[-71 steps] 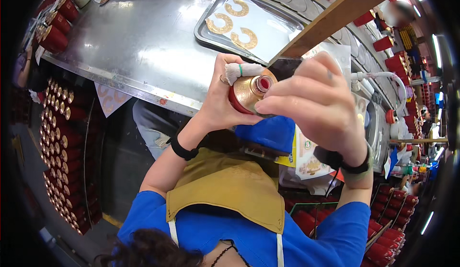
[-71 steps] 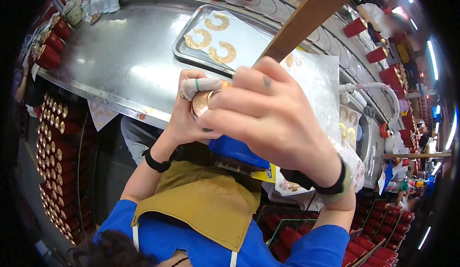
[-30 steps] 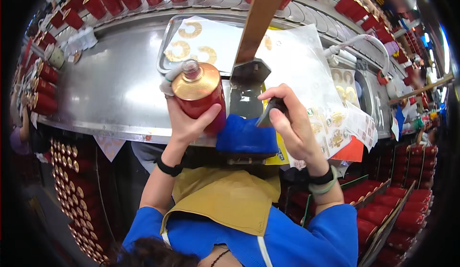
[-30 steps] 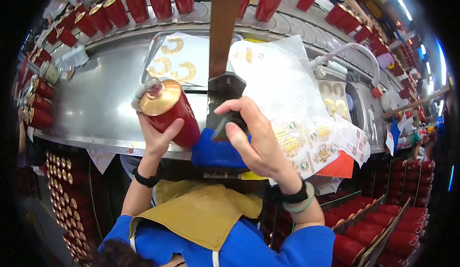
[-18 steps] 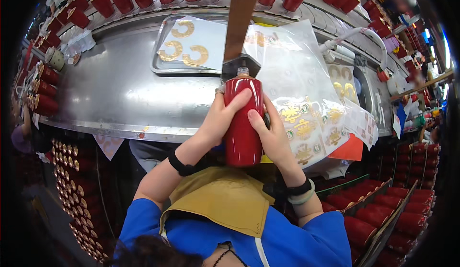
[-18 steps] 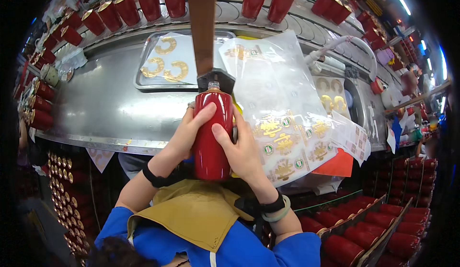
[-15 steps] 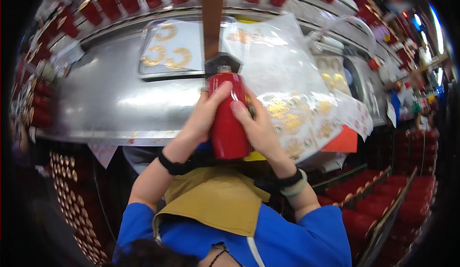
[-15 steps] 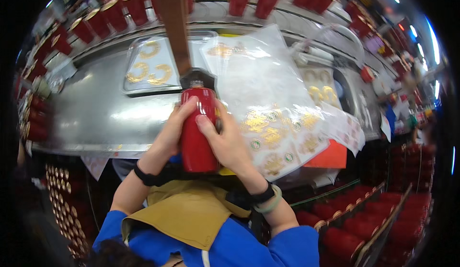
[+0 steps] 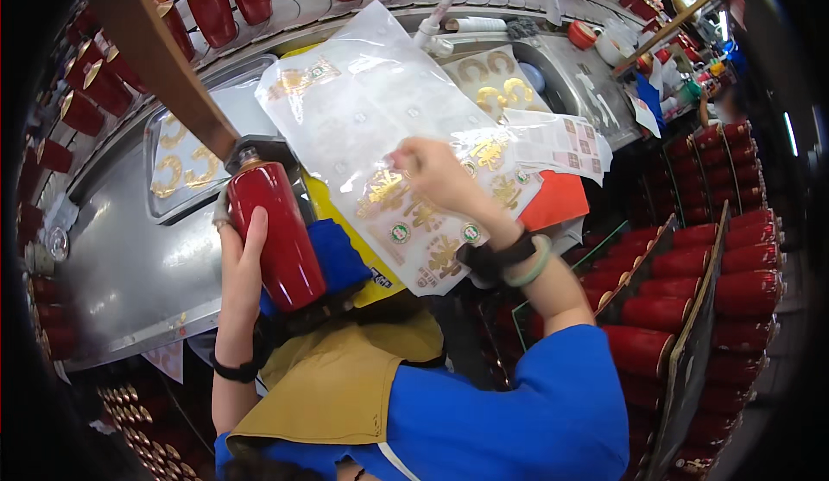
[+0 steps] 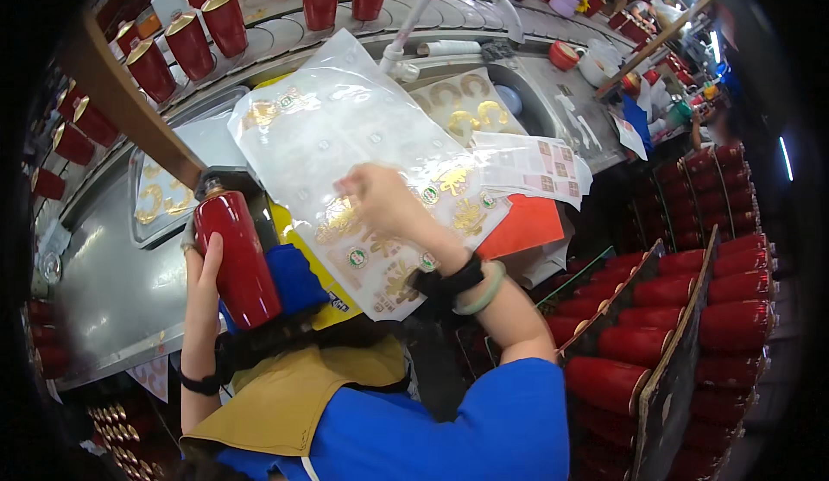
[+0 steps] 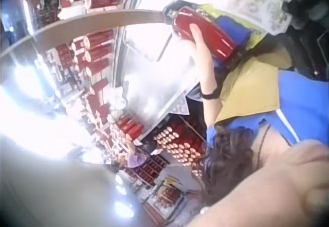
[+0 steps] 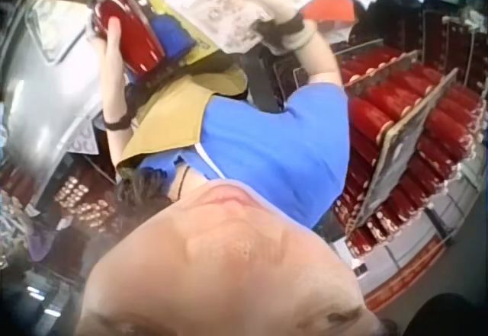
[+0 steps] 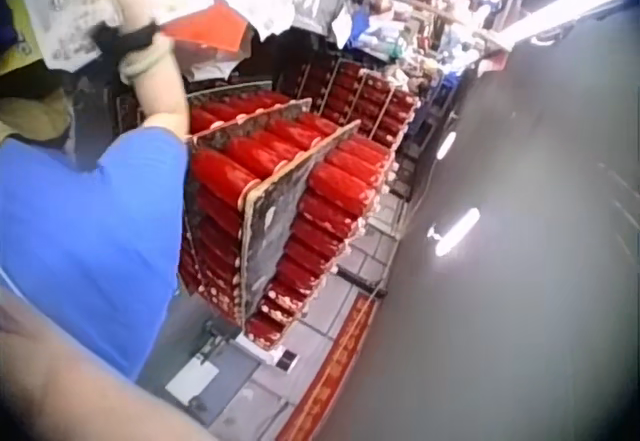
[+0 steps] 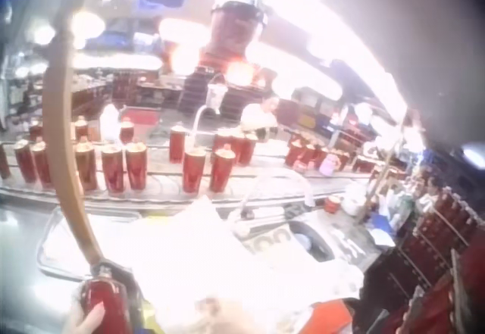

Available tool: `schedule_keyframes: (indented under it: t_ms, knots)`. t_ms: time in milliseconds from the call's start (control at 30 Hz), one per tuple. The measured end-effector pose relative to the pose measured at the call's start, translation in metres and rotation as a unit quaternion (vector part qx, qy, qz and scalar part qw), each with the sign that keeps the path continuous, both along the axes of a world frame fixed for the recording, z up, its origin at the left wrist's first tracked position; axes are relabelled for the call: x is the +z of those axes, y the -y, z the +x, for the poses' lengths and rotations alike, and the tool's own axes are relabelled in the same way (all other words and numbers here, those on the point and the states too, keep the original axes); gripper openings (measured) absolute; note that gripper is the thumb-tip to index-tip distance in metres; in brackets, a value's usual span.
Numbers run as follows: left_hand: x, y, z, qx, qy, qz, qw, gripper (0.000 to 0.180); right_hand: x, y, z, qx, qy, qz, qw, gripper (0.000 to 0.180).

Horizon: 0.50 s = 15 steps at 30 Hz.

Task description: Manually applying and smoothing adhesive gold and red decorative labels onto red bottles on an industrial production line.

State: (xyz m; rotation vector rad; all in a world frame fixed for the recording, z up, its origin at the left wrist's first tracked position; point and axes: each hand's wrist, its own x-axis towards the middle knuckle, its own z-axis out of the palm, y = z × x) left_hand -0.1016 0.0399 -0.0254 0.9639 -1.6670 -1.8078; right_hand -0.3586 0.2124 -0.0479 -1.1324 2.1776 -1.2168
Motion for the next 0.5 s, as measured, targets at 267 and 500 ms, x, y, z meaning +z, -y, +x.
schedule_keyframes:
  t_ms: [267,500]
  knots:
    - [0.004,-0.010,0.015,-0.035,0.020,-0.006,0.999,0.079,-0.011,-0.199,-0.283,-0.192,-0.263,0.315,0.891,0.024]
    - [0.011,-0.012,0.009,-0.035,0.050,-0.018,0.998,0.078,-0.048,-0.248,-0.359,-0.202,-0.163,0.285,0.923,0.042]
